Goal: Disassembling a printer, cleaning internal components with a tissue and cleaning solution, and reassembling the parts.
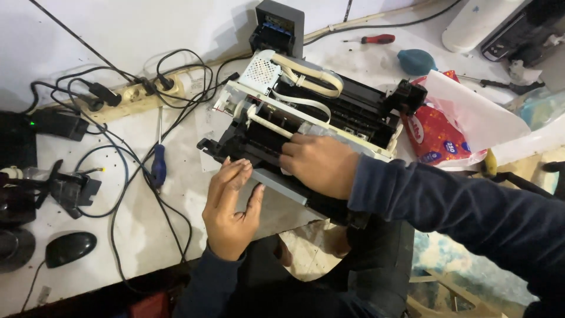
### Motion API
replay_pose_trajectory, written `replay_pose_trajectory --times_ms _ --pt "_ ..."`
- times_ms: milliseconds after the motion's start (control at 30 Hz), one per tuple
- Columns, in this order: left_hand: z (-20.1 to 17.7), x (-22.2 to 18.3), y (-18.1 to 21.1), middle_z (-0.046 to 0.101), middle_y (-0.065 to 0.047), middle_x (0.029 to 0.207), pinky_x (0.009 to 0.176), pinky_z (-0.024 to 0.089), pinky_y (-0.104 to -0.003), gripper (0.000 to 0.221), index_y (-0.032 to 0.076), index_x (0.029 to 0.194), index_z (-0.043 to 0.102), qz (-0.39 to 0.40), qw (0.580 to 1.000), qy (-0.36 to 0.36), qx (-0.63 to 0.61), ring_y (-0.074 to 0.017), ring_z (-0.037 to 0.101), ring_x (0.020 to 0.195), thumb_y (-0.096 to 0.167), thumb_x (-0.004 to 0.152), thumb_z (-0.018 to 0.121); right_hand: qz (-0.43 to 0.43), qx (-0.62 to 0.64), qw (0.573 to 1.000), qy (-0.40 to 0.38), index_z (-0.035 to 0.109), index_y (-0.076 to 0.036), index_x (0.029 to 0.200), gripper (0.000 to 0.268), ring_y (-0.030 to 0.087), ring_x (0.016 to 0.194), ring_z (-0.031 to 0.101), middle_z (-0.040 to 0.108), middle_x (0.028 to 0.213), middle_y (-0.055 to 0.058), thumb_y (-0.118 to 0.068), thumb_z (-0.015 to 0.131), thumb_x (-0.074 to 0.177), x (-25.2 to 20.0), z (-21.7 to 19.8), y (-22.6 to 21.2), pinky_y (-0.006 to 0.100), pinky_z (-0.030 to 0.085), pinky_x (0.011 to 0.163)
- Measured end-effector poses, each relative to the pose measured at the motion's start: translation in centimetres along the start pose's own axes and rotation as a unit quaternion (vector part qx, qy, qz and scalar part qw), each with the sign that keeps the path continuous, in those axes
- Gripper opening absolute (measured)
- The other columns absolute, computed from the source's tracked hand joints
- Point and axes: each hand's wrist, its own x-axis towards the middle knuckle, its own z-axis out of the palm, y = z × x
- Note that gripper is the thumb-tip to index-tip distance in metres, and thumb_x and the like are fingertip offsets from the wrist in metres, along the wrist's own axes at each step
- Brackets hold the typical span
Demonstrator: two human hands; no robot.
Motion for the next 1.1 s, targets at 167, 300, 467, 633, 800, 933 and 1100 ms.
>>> replay_pose_trajectory --times_ms 167,300,467,633,800,933,1100 --pt "0.4 -0.2 -0.1 0.072 -0.019 0.114 0.104 0.055 -0.056 0.034 -0.007 0.113 0.072 0.0 1.0 0.018 -0.019 -0.0408 0.072 0.11 0.0 0.083 0.084 -0.023 -0.084 0.996 -0.026 0.068 -0.019 0.074 0.024 0.018 0.084 0.063 0.064 0.084 -0.004 -0.015 0.061 0.096 -1.4 0.8 -0.4 0.03 0.056 0.07" --pt "0.1 -0.2 -0.3 0.072 -0.023 0.112 0.105 0.054 -0.058 0.033 -0.009 0.112 0.073 -0.001 1.0 0.005 -0.02 -0.0429 0.072 0.108 -0.001 0.082 0.085 -0.016 -0.122 0.988 -0.09 0.067 -0.02 0.069 0.029 0.016 0.083 0.063 0.063 0.08 -0.008 -0.016 0.061 0.096 -4.0 -0.2 -0.5 0.031 0.056 0.07" --pt "0.2 -0.3 -0.8 0.071 -0.021 0.117 0.104 0.055 -0.058 0.033 -0.008 0.113 0.07 0.016 1.0 -0.006 -0.014 -0.0404 0.071 0.111 0.003 0.085 0.083 0.064 -0.032 0.962 -0.264 0.078 -0.021 0.077 0.013 0.022 0.074 0.071 0.071 0.08 -0.001 -0.022 0.07 0.087 -2.3 -3.6 0.2 0.037 0.059 0.065" --pt "0.1 -0.2 -0.3 0.071 -0.022 0.113 0.104 0.053 -0.059 0.032 -0.009 0.112 0.07 0.006 0.999 0.006 -0.036 -0.043 0.071 0.108 0.003 0.085 0.083 0.231 0.045 0.964 -0.125 0.079 -0.019 0.082 0.011 0.031 0.071 0.076 0.073 0.075 0.005 -0.022 0.07 0.088 5.5 1.5 1.2 0.042 0.063 0.059" --pt "-0.1 0.0 -0.2 0.07 -0.02 0.113 0.105 0.053 -0.057 0.033 -0.009 0.111 0.07 0.013 0.999 0.012 -0.04 -0.0416 0.071 0.107 0.007 0.086 0.083 0.279 0.015 0.958 -0.065 0.077 -0.015 0.076 0.01 0.038 0.059 0.074 0.069 0.063 0.01 -0.017 0.069 0.082 9.0 9.7 2.4 0.045 0.06 0.049" --pt "-0.3 0.2 -0.2 0.071 -0.02 0.112 0.105 0.054 -0.057 0.034 -0.008 0.112 0.07 0.014 0.999 0.006 -0.036 -0.0403 0.071 0.107 0.008 0.085 0.084 0.27 0.026 0.962 -0.036 0.077 -0.014 0.079 0.008 0.039 0.062 0.074 0.071 0.065 0.01 -0.015 0.069 0.081 9.0 8.9 1.7 0.046 0.061 0.053" --pt "-0.5 0.3 -0.5 0.07 -0.02 0.111 0.105 0.054 -0.056 0.034 -0.008 0.112 0.07 0.027 0.998 0.002 -0.05 -0.0404 0.072 0.107 0.01 0.086 0.083 0.256 0.033 0.966 0.019 0.076 -0.013 0.083 0.008 0.039 0.064 0.074 0.073 0.07 0.008 -0.018 0.07 0.084 8.2 7.3 1.1 0.047 0.061 0.055"
